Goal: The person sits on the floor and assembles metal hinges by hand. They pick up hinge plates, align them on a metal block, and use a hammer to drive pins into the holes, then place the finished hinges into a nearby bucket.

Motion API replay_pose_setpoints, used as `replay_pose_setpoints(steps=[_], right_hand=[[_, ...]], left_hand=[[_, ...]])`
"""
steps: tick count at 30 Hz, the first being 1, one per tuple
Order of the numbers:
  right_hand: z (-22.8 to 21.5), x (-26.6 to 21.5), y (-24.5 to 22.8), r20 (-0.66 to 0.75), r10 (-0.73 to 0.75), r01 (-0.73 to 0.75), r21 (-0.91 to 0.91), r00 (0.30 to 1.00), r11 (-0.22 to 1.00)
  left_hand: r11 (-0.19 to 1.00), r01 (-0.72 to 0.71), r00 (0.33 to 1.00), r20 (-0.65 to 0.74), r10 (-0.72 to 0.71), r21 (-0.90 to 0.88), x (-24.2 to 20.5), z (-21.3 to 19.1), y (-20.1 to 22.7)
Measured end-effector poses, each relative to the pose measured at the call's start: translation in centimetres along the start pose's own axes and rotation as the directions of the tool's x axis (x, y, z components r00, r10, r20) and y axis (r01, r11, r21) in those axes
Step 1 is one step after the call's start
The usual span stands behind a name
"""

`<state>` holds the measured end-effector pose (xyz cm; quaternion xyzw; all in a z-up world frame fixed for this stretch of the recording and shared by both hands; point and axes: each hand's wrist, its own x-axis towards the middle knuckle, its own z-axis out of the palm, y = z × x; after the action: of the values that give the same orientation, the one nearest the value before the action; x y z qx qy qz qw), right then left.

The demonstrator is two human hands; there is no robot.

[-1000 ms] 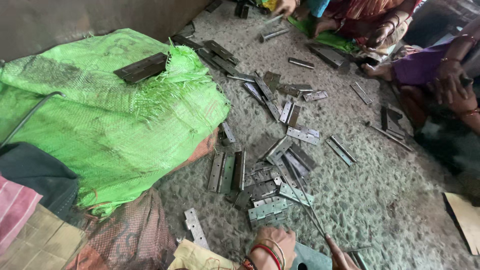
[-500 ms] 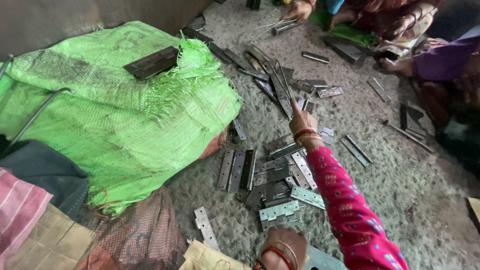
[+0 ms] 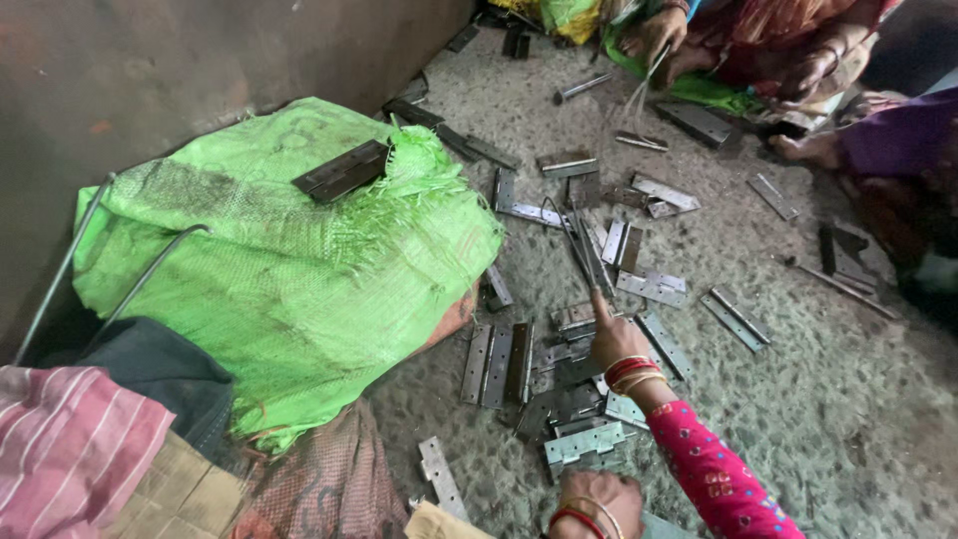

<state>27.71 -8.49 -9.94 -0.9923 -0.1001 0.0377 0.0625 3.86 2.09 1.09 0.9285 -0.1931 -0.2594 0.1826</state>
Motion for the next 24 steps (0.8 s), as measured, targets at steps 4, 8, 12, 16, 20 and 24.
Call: replay_pose_setpoints(steps=[4,8,12,16,20,24], right_hand=[[0.6,-0.2,2.9,-0.094,0.049,-0.043,0.063,0.994,0.997],[-0.4,0.5,4.4,-0.100,-0.015,0.009,-0.061,0.995,0.998],[0.1,-1.0,1.1,-0.034,0.031,-0.031,0.012,0.999,0.999],[1.0,-2.7,0.0,-0.057,0.032,-0.027,0.094,0.998,0.995],[0.9,-4.1,0.6,-0.115,-0.100,0.100,-0.005,0.988,0.995],[-2.2,-10.7,1.7,0.012,-0.098,0.098,-0.047,0.995,0.994]], left_hand=[[0.998,-0.024,0.994,-0.106,0.017,-0.062,0.2,3.2,1.8],[0.995,-0.007,0.999,-0.042,0.003,-0.097,0.4,3.8,2.1],[0.997,0.017,0.999,-0.028,-0.019,-0.074,0.0,2.7,1.6],[1.000,-0.009,0.984,-0.177,0.008,-0.008,0.5,2.9,1.9],[0.994,-0.032,0.999,-0.045,0.028,-0.101,0.2,4.2,2.0],[0.999,-0.023,0.999,-0.047,0.021,-0.045,-0.1,2.6,1.9]])
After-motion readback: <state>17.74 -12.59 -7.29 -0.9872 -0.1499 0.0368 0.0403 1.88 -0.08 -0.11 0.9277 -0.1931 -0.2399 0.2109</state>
